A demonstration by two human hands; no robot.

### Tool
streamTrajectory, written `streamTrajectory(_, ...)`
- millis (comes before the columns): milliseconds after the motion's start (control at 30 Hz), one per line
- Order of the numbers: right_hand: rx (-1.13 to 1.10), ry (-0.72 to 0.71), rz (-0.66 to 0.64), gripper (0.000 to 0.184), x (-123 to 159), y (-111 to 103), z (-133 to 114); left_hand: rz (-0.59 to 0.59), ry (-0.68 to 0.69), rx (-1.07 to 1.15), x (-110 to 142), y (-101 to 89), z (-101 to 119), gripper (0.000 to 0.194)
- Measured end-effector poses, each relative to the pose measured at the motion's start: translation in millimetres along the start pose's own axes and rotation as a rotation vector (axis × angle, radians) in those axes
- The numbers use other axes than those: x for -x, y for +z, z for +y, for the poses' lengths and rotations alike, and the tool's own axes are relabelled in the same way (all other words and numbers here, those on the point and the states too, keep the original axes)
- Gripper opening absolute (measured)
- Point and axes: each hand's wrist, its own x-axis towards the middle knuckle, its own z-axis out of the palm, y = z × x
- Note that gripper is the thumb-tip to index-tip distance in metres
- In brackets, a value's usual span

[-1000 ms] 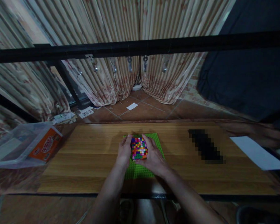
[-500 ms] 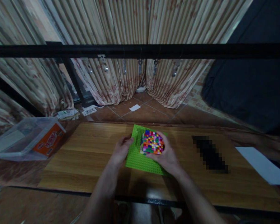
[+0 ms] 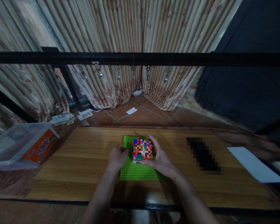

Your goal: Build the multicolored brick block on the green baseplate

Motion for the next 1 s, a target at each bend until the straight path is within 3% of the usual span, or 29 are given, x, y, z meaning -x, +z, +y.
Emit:
streamTrajectory(100,0.014,-0.05,0.037,0.094,0.1,-3.0,3.8,0.192,0.092,-0.224,-3.3,-5.3,2.3,0.007)
streamTrajectory(300,0.075,-0.093,0.259,0.066,-4.4,-9.7,8.7,0.1,0.111,-0.687,-7.6,-5.0,7.6,0.025)
streamTrajectory(567,0.051,-0.162,0.482,0.039,3.4,-3.9,10.7,0.177,0.205,-0.837,6.2,2.2,6.7,0.036)
streamTrajectory(733,0.045,-0.187,0.539,0.029,30.7,-2.1,8.1,0.253,0.286,-0.811,48.0,-8.7,-18.2,0.036)
streamTrajectory(1000,0.121,-0.141,0.547,0.026,141.9,-9.5,7.5,0.138,0.691,-0.919,138.1,-49.9,-71.9,0.038)
